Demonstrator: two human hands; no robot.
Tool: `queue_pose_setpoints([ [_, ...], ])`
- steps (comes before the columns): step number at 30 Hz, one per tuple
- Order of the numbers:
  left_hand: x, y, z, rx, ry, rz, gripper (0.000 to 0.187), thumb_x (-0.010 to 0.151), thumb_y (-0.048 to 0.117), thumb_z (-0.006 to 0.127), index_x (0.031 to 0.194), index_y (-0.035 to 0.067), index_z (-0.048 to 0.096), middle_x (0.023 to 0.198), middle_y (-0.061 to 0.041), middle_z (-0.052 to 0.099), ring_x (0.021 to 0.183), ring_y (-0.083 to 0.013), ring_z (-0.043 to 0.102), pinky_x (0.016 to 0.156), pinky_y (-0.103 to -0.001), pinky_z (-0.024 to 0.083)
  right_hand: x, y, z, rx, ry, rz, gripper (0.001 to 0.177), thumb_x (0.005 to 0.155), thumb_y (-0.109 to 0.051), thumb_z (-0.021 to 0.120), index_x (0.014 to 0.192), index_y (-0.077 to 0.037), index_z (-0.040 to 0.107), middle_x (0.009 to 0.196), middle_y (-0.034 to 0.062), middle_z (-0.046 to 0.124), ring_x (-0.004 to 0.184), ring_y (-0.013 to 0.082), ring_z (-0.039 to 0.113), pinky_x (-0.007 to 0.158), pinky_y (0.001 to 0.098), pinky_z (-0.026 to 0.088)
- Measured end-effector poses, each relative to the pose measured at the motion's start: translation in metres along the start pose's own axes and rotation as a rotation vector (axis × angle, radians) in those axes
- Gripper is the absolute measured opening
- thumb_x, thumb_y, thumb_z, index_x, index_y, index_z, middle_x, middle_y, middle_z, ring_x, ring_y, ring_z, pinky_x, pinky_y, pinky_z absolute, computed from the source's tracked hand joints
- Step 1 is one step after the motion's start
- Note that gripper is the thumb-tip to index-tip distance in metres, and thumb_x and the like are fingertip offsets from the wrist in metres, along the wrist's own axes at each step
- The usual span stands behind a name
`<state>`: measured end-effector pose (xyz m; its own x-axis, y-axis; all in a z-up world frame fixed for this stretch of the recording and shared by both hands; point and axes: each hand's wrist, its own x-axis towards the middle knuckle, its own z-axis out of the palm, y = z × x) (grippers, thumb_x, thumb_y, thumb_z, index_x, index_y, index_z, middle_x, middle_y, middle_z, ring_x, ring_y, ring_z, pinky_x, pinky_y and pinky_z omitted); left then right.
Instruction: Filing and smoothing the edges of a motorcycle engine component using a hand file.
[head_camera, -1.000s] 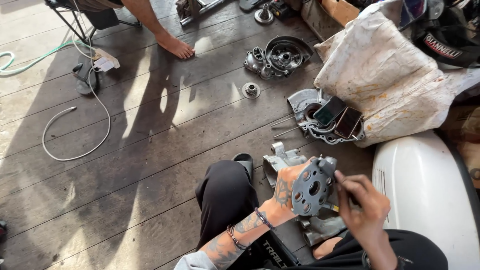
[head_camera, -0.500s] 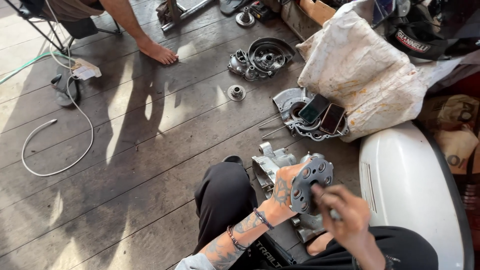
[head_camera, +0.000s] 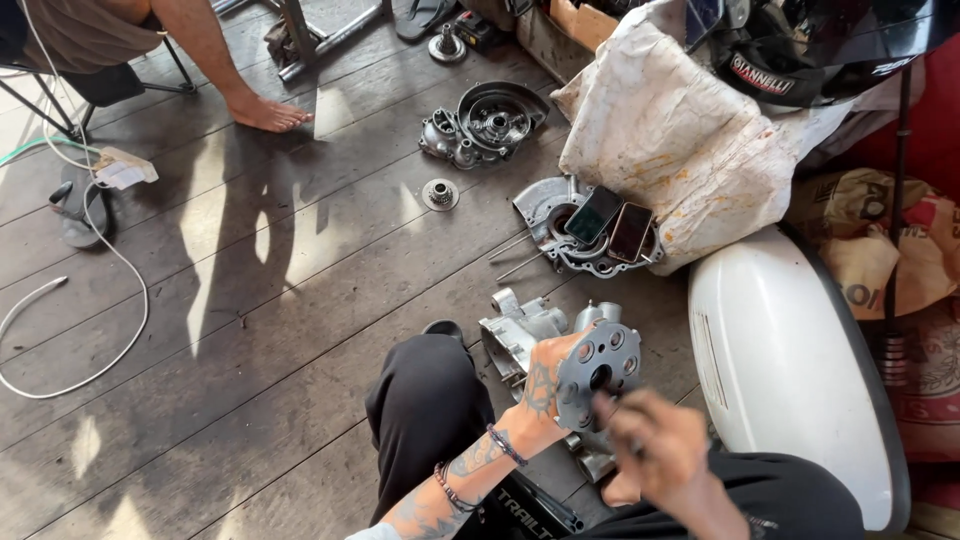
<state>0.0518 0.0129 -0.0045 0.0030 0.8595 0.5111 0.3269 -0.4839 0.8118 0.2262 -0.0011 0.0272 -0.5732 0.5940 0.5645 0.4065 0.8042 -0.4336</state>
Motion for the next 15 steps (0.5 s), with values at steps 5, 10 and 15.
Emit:
queue_pose_setpoints([
  [5, 0.008, 0.022, -0.010, -0.035, -0.002, -0.049, 0.015, 0.082, 0.019, 0.061, 0.082, 0.014, 0.046, 0.068, 0.005, 0.042, 0.057, -0.0133, 0.034, 0.050, -0.031, 0.031, 0.002, 0.005, -0.005, -0.063, 0.082, -0.008, 0.020, 0.092, -0.008, 0.071, 0.112, -0.012, 0.074, 0.092, 0.0077, 0.068, 0.062, 0.0168, 0.061, 0.050, 0.0292, 0.045],
  [10, 0.005, 0.002, -0.003, 0.042, 0.025, -0.021, 0.019, 0.087, 0.029, 0.057, 0.084, 0.013, 0.048, 0.067, 0.001, 0.042, 0.057, -0.0155, 0.032, 0.050, -0.034, 0.029, 0.013, -0.013, 0.001, 0.041, 0.044, 0.005, 0.009, 0.089, -0.006, 0.072, 0.087, -0.011, 0.065, 0.085, 0.0051, 0.065, 0.060, 0.0152, 0.065, 0.052, 0.0262, 0.050],
  [15, 0.014, 0.019, -0.016, -0.007, 0.062, 0.021, 0.023, 0.094, 0.032, 0.054, 0.089, 0.011, 0.059, 0.073, 0.000, 0.057, 0.054, -0.0152, 0.051, 0.046, -0.032, 0.040, 0.029, -0.007, -0.012, 0.011, 0.009, -0.025, 0.013, 0.088, -0.005, 0.073, 0.083, -0.008, 0.062, 0.082, 0.0062, 0.068, 0.061, 0.0139, 0.067, 0.049, 0.0245, 0.053],
])
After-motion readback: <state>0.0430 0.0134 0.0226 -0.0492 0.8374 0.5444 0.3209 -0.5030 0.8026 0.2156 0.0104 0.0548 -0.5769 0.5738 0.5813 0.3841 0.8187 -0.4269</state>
